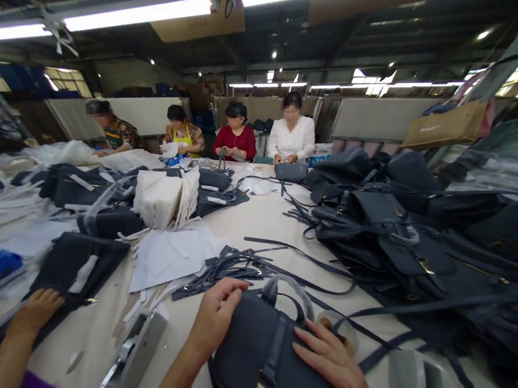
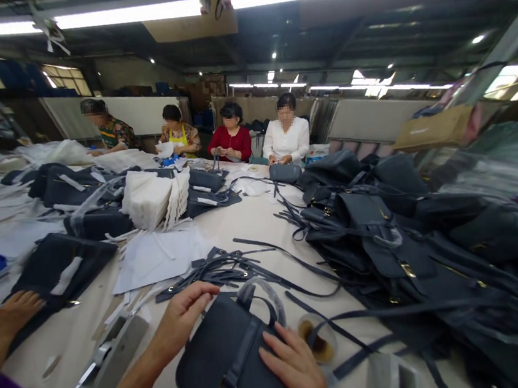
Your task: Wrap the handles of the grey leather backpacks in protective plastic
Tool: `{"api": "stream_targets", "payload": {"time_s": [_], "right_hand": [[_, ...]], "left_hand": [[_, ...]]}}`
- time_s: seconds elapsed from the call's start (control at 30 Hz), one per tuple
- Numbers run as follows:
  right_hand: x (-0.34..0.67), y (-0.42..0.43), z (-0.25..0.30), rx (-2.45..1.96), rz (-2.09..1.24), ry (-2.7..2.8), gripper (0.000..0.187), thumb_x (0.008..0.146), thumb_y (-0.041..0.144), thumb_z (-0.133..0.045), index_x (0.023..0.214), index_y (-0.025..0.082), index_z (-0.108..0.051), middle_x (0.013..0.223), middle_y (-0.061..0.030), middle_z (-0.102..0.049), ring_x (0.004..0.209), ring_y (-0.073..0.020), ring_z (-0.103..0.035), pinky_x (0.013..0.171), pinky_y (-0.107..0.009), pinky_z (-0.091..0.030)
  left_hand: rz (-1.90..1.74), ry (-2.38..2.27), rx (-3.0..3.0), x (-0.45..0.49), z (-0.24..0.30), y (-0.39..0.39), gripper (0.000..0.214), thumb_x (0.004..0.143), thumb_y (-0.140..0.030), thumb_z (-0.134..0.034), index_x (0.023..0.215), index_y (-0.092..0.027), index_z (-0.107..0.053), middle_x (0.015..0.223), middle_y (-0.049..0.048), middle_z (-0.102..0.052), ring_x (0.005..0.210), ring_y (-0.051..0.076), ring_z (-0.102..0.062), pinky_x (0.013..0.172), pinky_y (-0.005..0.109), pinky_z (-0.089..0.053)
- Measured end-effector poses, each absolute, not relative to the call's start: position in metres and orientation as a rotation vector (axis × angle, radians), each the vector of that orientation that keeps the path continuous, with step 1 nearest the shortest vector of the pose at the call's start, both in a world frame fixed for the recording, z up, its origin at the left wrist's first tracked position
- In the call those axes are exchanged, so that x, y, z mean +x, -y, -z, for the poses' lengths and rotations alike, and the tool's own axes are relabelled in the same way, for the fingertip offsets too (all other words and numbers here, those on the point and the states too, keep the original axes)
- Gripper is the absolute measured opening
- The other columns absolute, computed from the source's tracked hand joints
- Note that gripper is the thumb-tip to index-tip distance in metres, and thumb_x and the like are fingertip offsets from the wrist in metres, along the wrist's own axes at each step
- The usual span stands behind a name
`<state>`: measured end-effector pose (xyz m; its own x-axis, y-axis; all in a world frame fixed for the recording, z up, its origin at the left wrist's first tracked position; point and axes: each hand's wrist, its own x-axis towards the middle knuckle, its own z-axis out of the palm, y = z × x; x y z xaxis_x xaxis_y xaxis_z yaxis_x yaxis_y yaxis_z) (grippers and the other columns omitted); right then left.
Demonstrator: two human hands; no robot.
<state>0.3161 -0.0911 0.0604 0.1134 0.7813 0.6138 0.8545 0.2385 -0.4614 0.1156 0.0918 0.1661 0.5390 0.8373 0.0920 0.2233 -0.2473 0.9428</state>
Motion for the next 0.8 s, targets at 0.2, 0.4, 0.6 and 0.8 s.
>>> {"api": "stream_targets", "payload": {"time_s": [0.2,0.4,0.6,0.8], "right_hand": [[0.311,0.096,-0.049,-1.486,0.152,1.721,0.033,0.099,0.036,-0.039,0.116,0.033,-0.067,0.119,-0.0055,-0.071,0.124,-0.0275,-0.056,0.104,-0.054,-0.044],[0.318,0.091,-0.065,-1.471,0.249,1.765,0.026,0.096,0.026,-0.049,0.114,0.034,-0.067,0.121,-0.0022,-0.071,0.125,-0.0218,-0.055,0.108,-0.047,-0.042],[0.294,0.075,-0.095,-1.574,0.293,1.775,0.017,0.094,0.031,-0.056,0.101,0.036,-0.071,0.117,0.0058,-0.072,0.125,-0.018,-0.055,0.114,-0.042,-0.034],[0.291,0.086,-0.062,-1.688,0.315,1.681,0.038,0.098,0.021,-0.039,0.132,0.027,-0.054,0.134,-0.0066,-0.062,0.133,-0.0219,-0.047,0.111,-0.046,-0.038]], "left_hand": [[-0.494,-0.645,2.011,0.175,-0.158,-0.109,0.057,0.07,-0.02,-0.066,0.127,-0.016,-0.057,0.135,0.0122,-0.057,0.124,0.027,-0.05,0.108,0.038,-0.033],[-0.424,-0.523,2.095,0.191,-0.159,-0.107,0.019,0.086,-0.03,-0.05,0.084,-0.018,-0.064,0.083,0.0029,-0.065,0.082,0.02,-0.058,0.078,0.03,-0.043],[-0.55,-0.685,1.93,0.148,-0.165,-0.103,0.024,0.084,-0.044,-0.055,0.081,-0.021,-0.06,0.072,-0.0021,-0.058,0.071,0.018,-0.054,0.069,0.025,-0.041],[-0.451,-0.692,1.814,0.14,-0.149,-0.11,0.033,0.075,-0.052,-0.064,0.072,-0.02,-0.06,0.064,-0.0037,-0.052,0.062,0.015,-0.047,0.059,0.021,-0.039]]}}
